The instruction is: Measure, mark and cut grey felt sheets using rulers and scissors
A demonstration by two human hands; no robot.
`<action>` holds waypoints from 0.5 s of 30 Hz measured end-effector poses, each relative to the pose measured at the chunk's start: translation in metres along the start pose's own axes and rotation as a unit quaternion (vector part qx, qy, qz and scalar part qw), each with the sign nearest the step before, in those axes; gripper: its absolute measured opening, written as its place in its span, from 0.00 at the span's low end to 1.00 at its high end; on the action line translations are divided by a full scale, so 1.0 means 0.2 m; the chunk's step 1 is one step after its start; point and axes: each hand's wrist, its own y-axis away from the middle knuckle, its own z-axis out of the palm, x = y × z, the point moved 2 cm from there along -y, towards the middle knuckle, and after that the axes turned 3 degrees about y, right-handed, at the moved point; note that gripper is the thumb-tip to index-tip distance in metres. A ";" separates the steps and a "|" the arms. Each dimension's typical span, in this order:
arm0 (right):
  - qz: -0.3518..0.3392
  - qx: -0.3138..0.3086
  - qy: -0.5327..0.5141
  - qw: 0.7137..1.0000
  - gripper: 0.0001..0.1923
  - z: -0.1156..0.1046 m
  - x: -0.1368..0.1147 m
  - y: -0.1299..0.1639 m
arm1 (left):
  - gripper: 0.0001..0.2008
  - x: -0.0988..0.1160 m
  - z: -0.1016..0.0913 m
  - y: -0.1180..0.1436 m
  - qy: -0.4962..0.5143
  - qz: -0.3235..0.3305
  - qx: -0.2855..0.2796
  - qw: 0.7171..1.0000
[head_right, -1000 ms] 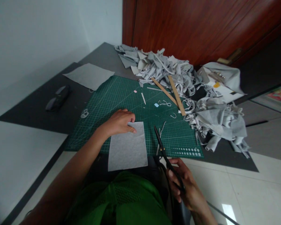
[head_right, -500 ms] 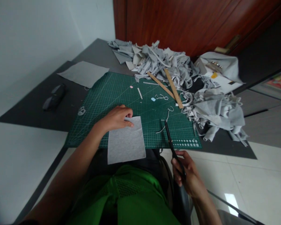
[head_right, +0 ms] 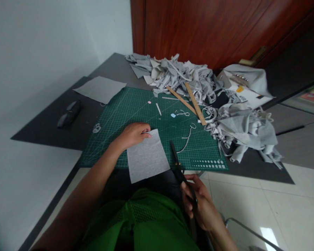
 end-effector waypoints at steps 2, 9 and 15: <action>-0.056 0.062 -0.019 0.996 0.24 -0.03 -0.02 -0.01 | 0.03 0.00 -0.01 0.00 -0.028 -0.022 0.027 0.999; -0.058 -0.020 0.033 0.998 0.23 0.01 0.00 0.06 | 0.13 0.01 -0.08 0.02 -0.095 -0.077 0.188 0.975; -0.004 -0.100 0.036 0.994 0.25 0.14 0.08 0.07 | 0.15 0.02 -0.10 0.04 -0.079 -0.043 0.072 0.993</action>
